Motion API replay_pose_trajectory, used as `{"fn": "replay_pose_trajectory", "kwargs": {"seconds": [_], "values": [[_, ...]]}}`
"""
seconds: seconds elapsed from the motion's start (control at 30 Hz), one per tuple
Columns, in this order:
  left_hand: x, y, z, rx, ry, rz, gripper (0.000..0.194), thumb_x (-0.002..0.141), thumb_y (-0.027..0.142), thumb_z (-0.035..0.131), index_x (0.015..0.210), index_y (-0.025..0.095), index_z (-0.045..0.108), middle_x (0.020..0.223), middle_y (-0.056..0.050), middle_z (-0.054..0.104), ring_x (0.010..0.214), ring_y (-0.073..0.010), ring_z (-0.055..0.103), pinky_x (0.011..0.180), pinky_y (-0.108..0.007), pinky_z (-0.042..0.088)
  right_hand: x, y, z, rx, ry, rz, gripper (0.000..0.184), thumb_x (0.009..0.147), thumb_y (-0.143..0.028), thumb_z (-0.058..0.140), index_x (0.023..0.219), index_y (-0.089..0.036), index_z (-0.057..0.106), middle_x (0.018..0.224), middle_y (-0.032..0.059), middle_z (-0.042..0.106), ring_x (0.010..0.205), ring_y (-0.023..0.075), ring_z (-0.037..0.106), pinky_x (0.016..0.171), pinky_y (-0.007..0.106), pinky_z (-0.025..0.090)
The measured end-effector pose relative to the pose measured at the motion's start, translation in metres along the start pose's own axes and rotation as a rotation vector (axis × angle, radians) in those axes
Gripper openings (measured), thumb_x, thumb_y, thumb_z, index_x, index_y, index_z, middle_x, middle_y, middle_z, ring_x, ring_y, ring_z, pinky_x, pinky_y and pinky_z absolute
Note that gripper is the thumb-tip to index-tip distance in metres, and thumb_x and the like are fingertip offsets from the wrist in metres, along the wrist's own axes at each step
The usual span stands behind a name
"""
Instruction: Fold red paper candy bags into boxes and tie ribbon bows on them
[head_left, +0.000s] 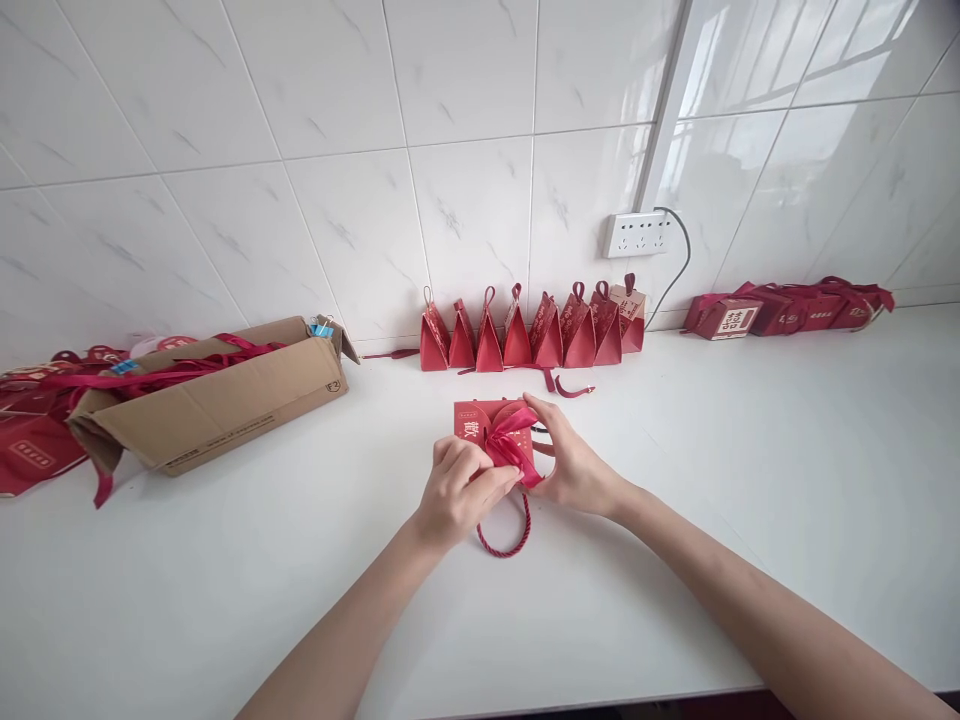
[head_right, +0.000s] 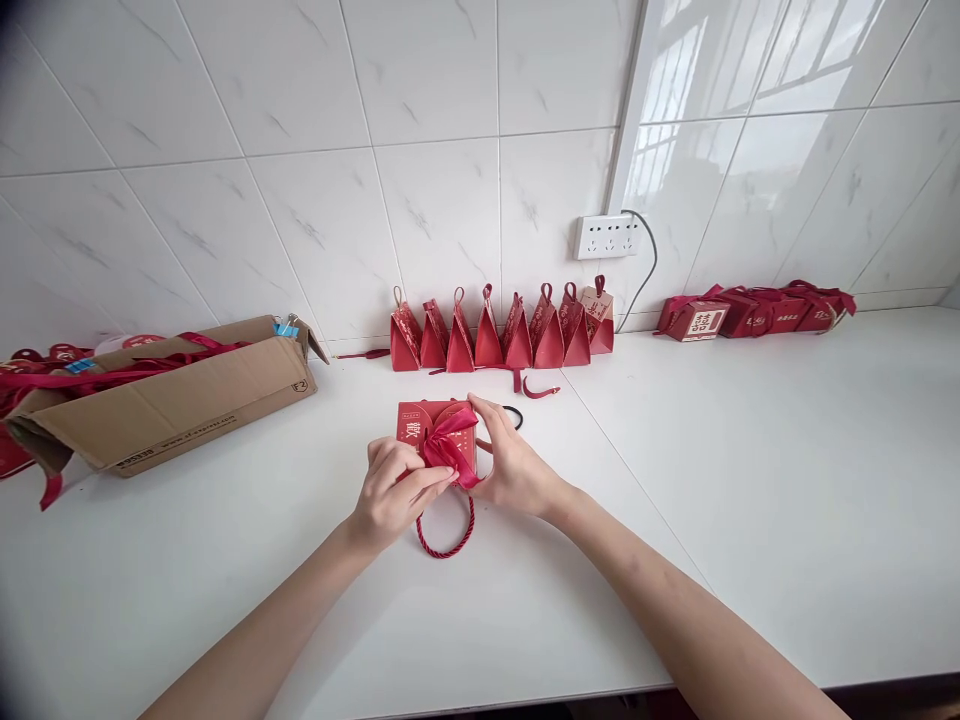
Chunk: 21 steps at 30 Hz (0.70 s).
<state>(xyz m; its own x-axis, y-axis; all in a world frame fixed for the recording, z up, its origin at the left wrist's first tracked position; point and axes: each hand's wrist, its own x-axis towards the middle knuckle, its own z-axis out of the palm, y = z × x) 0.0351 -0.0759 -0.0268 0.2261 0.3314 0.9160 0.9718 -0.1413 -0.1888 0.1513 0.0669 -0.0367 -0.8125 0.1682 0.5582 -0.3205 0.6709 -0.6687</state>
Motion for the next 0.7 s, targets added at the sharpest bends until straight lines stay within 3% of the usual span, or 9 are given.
{"fn": "replay_pose_trajectory", "kwargs": {"seconds": [0.37, 0.57, 0.7], "values": [[0.0032, -0.0013, -0.0019, -0.005, -0.002, 0.071, 0.023, 0.072, -0.002, 0.062, 0.085, 0.017, 0.061, 0.054, 0.006, 0.033, 0.054, -0.0088, 0.031, 0.056, -0.025, 0.029, -0.0011, 0.0027, 0.0011, 0.036, 0.008, 0.035, 0.093, 0.067, -0.014, 0.066, 0.140, -0.037, 0.013, 0.139, 0.0086, 0.023, 0.129, 0.0271, 0.032, 0.095, 0.049, 0.048], [0.0012, 0.0018, 0.0018, -0.007, 0.014, 0.104, 0.024, 0.074, -0.003, 0.059, 0.090, 0.015, 0.061, 0.053, 0.007, 0.034, 0.052, -0.0077, 0.031, 0.056, -0.025, 0.033, -0.0017, 0.0031, 0.0024, 0.064, 0.007, 0.034, 0.091, 0.069, -0.016, 0.064, 0.140, -0.038, 0.012, 0.140, 0.0076, 0.022, 0.130, 0.0261, 0.030, 0.098, 0.049, 0.046], [0.0029, 0.0043, 0.0008, -0.044, 0.043, 0.022, 0.018, 0.074, 0.002, 0.063, 0.085, 0.016, 0.062, 0.052, 0.007, 0.035, 0.051, -0.0075, 0.032, 0.057, -0.024, 0.035, -0.0014, 0.0009, 0.0017, 0.038, 0.019, 0.048, 0.092, 0.069, -0.022, 0.068, 0.140, -0.038, 0.012, 0.140, 0.0081, 0.023, 0.130, 0.0271, 0.031, 0.095, 0.049, 0.047]]}}
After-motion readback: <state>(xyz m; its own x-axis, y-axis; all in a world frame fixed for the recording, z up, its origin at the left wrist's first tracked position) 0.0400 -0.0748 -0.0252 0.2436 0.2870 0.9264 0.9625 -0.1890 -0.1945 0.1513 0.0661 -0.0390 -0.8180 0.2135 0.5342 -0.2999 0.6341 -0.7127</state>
